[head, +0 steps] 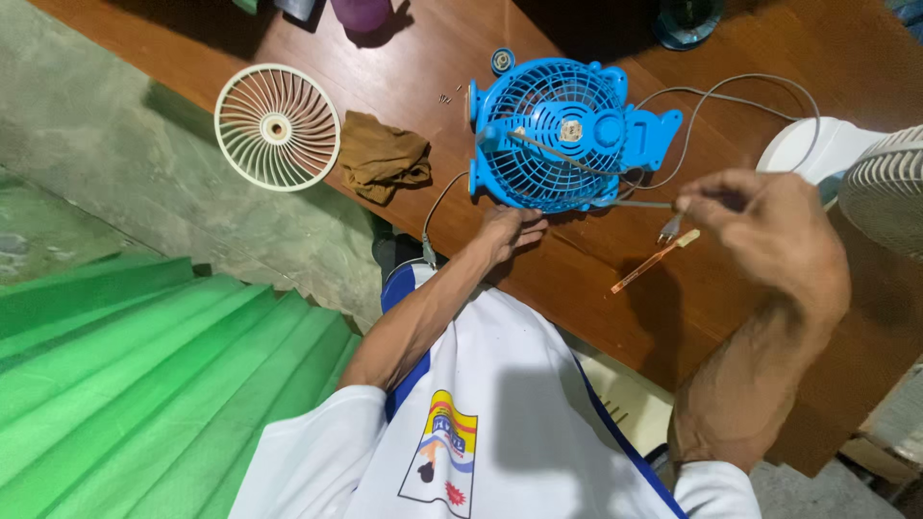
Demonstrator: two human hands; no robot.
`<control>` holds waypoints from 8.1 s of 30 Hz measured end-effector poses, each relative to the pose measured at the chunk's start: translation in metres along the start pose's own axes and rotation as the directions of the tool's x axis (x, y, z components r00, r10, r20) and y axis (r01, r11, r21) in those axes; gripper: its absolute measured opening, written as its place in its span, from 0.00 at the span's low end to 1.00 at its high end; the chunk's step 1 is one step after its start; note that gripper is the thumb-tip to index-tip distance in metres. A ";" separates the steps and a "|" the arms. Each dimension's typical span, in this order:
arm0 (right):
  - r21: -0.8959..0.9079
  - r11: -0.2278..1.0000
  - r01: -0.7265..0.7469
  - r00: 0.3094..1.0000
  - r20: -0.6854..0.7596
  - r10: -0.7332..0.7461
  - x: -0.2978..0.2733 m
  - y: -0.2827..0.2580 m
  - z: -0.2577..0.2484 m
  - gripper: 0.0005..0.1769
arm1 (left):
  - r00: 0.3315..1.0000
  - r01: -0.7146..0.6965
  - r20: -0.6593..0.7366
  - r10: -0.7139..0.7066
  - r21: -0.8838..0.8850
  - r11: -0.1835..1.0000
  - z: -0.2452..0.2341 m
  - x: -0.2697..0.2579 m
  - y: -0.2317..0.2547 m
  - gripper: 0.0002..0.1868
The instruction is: The person unscrews the casing of a blue fan using a screwdriver, handles the motor housing and internal wires, and moves a brown cloth on a wooden desk.
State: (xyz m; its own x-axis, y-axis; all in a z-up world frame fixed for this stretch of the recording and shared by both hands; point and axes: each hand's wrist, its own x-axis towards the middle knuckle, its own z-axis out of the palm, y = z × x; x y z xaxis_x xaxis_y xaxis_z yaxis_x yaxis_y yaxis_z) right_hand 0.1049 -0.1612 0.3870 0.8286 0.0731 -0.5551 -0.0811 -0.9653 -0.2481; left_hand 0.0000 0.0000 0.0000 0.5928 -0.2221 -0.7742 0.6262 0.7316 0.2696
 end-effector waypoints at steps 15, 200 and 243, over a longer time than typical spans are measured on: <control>0.976 0.117 -0.183 0.845 0.217 -0.489 0.081 0.002 0.136 0.23 | 0.963 -0.078 -0.212 0.166 0.370 0.926 -0.023 -0.094 0.102 0.17; 0.113 0.960 0.255 0.914 -0.351 -0.202 -0.013 0.091 0.044 0.11 | 0.993 0.004 0.108 0.039 -0.366 0.931 0.114 0.038 -0.065 0.18; -0.376 0.833 0.406 0.865 -0.135 -0.483 0.035 0.021 0.036 0.10 | 0.995 -0.059 0.042 0.086 -0.437 0.898 0.120 0.048 -0.072 0.09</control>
State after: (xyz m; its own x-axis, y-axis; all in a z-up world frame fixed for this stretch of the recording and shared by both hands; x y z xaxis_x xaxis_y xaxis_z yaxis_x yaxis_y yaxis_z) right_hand 0.1126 -0.1700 0.3339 0.8310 0.4955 -0.2529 0.4772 -0.8686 -0.1336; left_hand 0.0444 -0.1408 0.0125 0.6651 -0.1851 -0.7235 0.3059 0.9513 0.0379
